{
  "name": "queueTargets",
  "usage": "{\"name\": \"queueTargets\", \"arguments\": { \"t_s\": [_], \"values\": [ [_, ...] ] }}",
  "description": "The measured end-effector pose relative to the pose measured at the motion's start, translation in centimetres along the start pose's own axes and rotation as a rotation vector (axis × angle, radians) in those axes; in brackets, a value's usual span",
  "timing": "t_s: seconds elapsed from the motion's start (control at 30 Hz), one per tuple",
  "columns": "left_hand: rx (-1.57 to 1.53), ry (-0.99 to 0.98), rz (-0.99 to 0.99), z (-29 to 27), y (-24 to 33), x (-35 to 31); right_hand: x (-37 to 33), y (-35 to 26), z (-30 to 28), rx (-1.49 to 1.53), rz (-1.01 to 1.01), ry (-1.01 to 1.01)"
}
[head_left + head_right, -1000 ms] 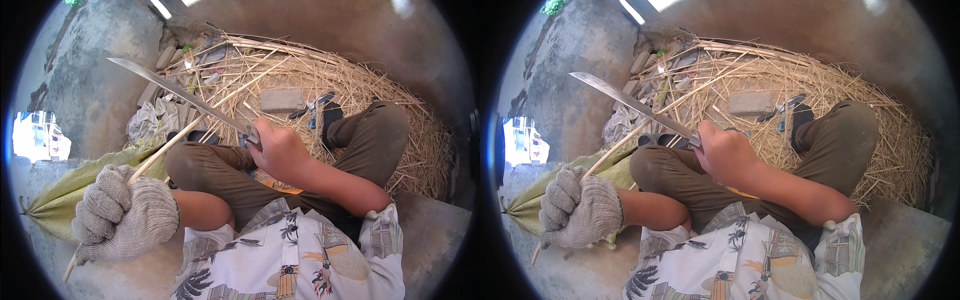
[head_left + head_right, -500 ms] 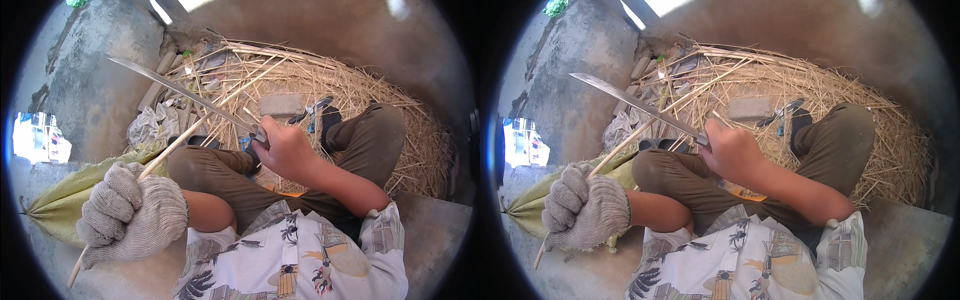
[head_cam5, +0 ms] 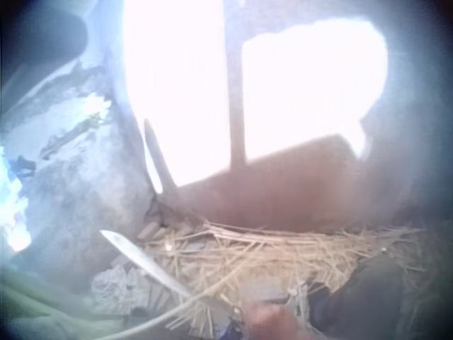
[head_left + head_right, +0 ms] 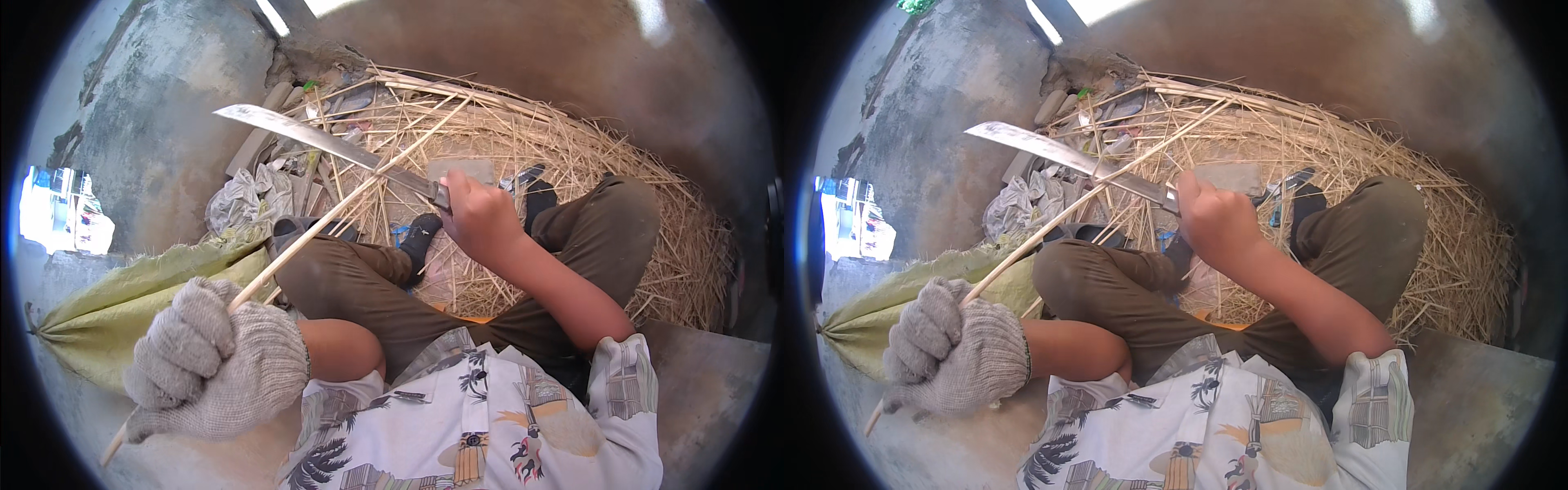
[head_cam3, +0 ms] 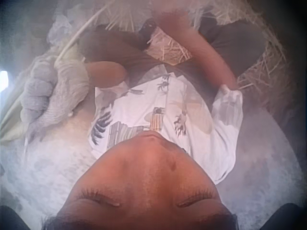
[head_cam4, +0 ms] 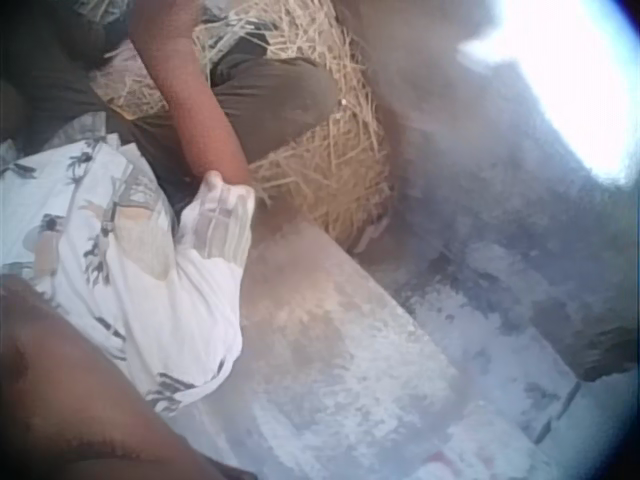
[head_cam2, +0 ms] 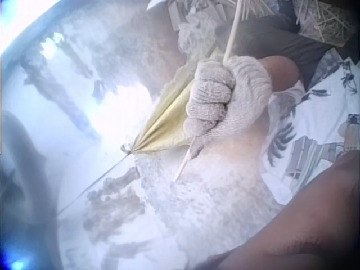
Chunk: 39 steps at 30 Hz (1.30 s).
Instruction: The person sits on a straw-covered floor and uses a large knife to sharpen the ends of thin wooden sticks. They hold the sticks with a gloved hand and repeatedly scrape the blade along the wood to create a point, occasionally adjusting their grip and the stick's position.
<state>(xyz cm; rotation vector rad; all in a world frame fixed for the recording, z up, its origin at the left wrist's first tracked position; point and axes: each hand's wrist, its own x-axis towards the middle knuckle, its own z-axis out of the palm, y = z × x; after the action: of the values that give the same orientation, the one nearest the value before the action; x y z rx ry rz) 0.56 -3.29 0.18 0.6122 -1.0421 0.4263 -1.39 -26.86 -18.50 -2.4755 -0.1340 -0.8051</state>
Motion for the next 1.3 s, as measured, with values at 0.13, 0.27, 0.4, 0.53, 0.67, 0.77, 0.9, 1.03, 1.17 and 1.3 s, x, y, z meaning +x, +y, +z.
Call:
{"name": "queueTargets", "arguments": {
  "t_s": [0.13, 0.27, 0.4, 0.53, 0.67, 0.77, 0.9, 1.03, 1.17, 1.3],
  "values": [
    [0.182, 0.196, 0.039, -0.8, -0.6, -0.1, -0.3, -0.7, 0.8, 0.023, 0.129, -0.167],
    [0.151, 0.266, 0.030, -1.6, -1.1, 0.6, 0.3, -1.6, 0.0, 0.569, 0.385, -0.310],
    [0.130, 0.208, 0.032, -1.5, -1.6, 0.6, 0.7, -1.7, -0.8, 0.635, 0.530, -0.331],
    [0.107, 0.201, 0.060, -0.8, -1.8, 0.4, -0.3, -1.3, -1.0, 0.302, 0.163, -0.134],
    [0.236, 0.299, 0.144, -0.2, -1.1, 0.1, -0.4, -1.2, -0.8, 0.172, -0.033, -0.031],
    [0.081, 0.166, 0.076, -0.9, 1.0, -0.1, 0.2, 1.5, 1.0, 0.020, 0.065, -0.053],
    [0.336, 0.277, 0.141, 0.0, -1.1, -0.1, 0.1, 1.4, 2.3, 0.079, 0.100, -0.112],
    [0.283, 0.308, 0.133, -0.5, 0.1, 0.1, -0.6, 0.3, 1.5, 0.369, 0.159, -0.205],
    [0.337, 0.301, 0.162, -0.4, -0.3, 0.1, -0.8, -1.5, 0.1, 0.317, 0.130, -0.160],
    [0.360, 0.311, 0.183, 0.1, -1.0, -0.1, -0.2, -2.7, -0.9, 0.243, -0.027, -0.082]
  ]
}}
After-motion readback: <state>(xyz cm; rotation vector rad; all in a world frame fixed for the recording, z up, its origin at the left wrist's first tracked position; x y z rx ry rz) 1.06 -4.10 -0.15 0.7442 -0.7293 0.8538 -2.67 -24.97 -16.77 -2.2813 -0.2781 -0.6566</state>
